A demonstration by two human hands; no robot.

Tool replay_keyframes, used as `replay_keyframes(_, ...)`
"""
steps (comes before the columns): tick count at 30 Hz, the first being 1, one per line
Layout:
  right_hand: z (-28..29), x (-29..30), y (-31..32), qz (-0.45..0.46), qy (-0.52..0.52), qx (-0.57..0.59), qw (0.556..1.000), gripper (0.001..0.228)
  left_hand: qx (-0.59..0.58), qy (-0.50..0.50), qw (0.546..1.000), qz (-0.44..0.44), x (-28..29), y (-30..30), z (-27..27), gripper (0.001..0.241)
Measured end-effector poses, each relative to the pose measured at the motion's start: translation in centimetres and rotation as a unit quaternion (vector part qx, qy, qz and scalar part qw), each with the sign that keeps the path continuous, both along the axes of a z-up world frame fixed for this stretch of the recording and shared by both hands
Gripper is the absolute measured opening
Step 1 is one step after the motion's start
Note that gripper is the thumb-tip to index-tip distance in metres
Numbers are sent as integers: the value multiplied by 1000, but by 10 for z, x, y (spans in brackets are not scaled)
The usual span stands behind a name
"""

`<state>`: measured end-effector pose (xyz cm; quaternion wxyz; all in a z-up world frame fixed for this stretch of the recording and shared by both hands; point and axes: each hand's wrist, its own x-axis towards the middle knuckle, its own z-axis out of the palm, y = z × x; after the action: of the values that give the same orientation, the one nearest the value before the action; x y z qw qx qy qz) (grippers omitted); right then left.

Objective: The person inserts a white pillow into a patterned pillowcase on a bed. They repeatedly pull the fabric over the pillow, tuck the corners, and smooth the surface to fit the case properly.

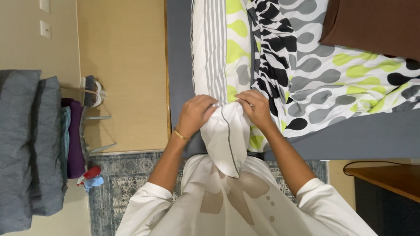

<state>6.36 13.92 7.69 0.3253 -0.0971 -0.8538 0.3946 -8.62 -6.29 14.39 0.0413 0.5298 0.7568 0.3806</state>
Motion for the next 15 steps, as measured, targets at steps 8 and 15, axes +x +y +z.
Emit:
replay_keyframes(8, 23, 31, -19, 180, -84, -161, 967, 3, -49, -1, 999, 10, 8, -8, -19, 14)
replay_keyframes(15, 23, 42, -5, 118, -86, -95, 985, 6, 22, -214, 973, -79, 46, -29, -7, 17)
